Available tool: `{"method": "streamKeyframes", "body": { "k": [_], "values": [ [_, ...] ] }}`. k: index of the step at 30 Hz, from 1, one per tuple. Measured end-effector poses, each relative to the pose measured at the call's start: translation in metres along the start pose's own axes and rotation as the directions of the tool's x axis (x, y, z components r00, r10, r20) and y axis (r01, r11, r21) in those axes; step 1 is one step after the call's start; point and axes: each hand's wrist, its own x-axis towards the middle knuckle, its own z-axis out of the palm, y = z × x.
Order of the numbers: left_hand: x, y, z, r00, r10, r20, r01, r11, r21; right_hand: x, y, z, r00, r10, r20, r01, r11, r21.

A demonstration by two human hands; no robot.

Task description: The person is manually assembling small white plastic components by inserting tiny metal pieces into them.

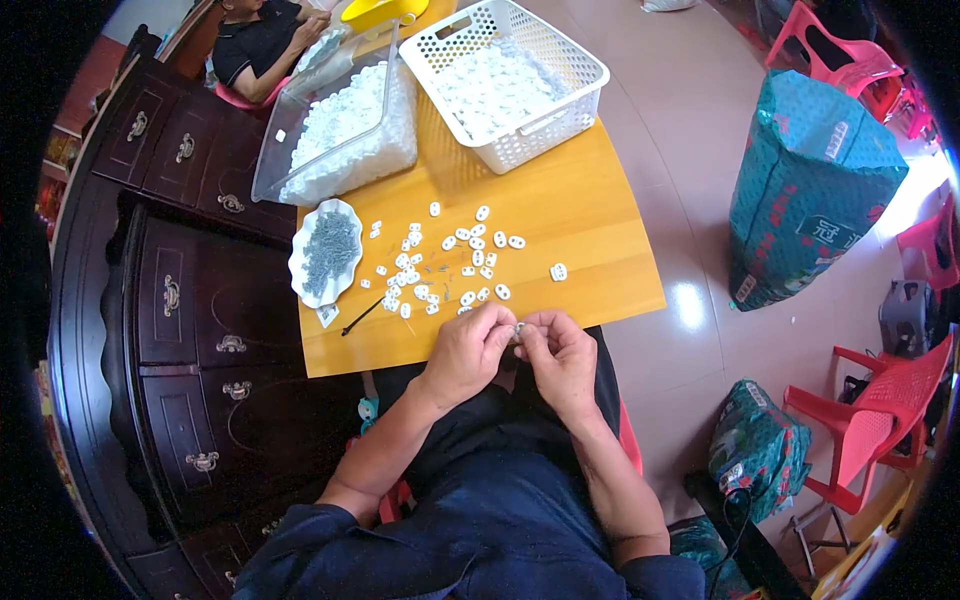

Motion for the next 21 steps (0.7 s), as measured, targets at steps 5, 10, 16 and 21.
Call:
{"method": "streamKeyframes", "body": {
  "k": [5,10,16,21],
  "values": [
    [0.004,-0.001,-0.009,0.998,-0.054,0.042,0.061,0.982,-0.178,0.004,-0.006,-0.002,1.0,-0.01,0.021,0.009,0.999,0.032],
    [0.01,-0.006,-0.021,0.997,-0.054,-0.046,0.05,0.995,-0.086,0.005,-0.006,-0.005,1.0,0.006,0.003,-0.006,0.998,0.065],
    [0.026,-0.017,-0.018,0.97,0.24,-0.025,-0.217,0.914,0.342,0.007,-0.008,-0.012,1.0,-0.005,-0.011,0.006,0.993,0.121],
    [0.035,-0.026,-0.016,0.959,0.28,0.044,-0.273,0.871,0.409,0.008,-0.011,-0.013,1.0,-0.005,-0.022,0.008,0.992,0.128]
  ]
}}
